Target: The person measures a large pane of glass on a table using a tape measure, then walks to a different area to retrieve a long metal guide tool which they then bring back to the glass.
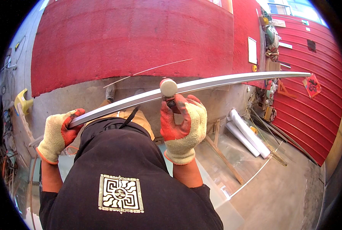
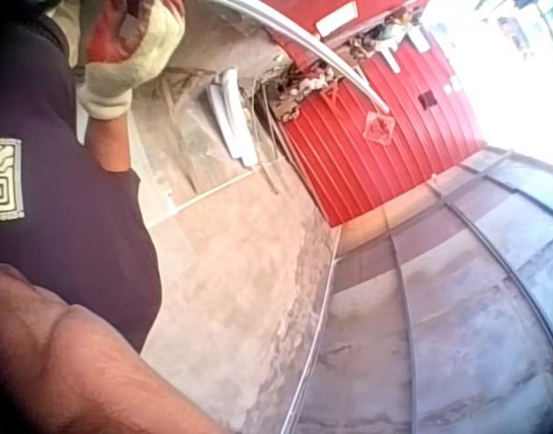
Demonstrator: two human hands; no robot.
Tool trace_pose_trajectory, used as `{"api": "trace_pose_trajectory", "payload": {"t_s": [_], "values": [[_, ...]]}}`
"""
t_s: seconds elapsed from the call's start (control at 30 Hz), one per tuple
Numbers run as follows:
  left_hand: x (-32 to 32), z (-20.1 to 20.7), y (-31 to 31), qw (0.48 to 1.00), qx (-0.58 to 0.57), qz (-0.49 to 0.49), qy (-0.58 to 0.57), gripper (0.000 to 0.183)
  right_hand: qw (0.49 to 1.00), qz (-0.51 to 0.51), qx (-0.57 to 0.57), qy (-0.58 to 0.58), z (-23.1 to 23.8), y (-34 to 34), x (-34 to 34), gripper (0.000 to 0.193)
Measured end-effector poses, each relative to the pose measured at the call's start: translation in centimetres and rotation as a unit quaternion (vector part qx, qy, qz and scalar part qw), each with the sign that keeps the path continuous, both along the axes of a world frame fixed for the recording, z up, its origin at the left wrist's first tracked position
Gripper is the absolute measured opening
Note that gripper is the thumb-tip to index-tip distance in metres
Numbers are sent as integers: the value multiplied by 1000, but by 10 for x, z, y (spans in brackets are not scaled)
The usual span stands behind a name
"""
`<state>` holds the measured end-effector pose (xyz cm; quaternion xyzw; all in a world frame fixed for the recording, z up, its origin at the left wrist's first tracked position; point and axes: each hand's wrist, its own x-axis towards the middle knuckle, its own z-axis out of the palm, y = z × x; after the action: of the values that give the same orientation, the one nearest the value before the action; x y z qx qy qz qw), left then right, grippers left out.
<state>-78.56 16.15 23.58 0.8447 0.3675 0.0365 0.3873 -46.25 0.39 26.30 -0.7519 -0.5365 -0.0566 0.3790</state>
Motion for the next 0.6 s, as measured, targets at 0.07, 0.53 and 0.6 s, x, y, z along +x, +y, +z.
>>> {"api": "trace_pose_trajectory", "payload": {"t_s": [0.07, 0.53, 0.6], "values": [[0, -1, -2, 1000, 1, 2, -5, 34, 1000, 0, -1, -9, 1, 0, 0, 44], [-1, -5, -2, 1000, 1, 2, -20, 35, 1000, -10, 8, 10, -1, 0, -3, 45], [-2, -6, -3, 1000, 4, 3, -25, 35, 1000, -12, 7, 14, -2, 0, -3, 44]]}}
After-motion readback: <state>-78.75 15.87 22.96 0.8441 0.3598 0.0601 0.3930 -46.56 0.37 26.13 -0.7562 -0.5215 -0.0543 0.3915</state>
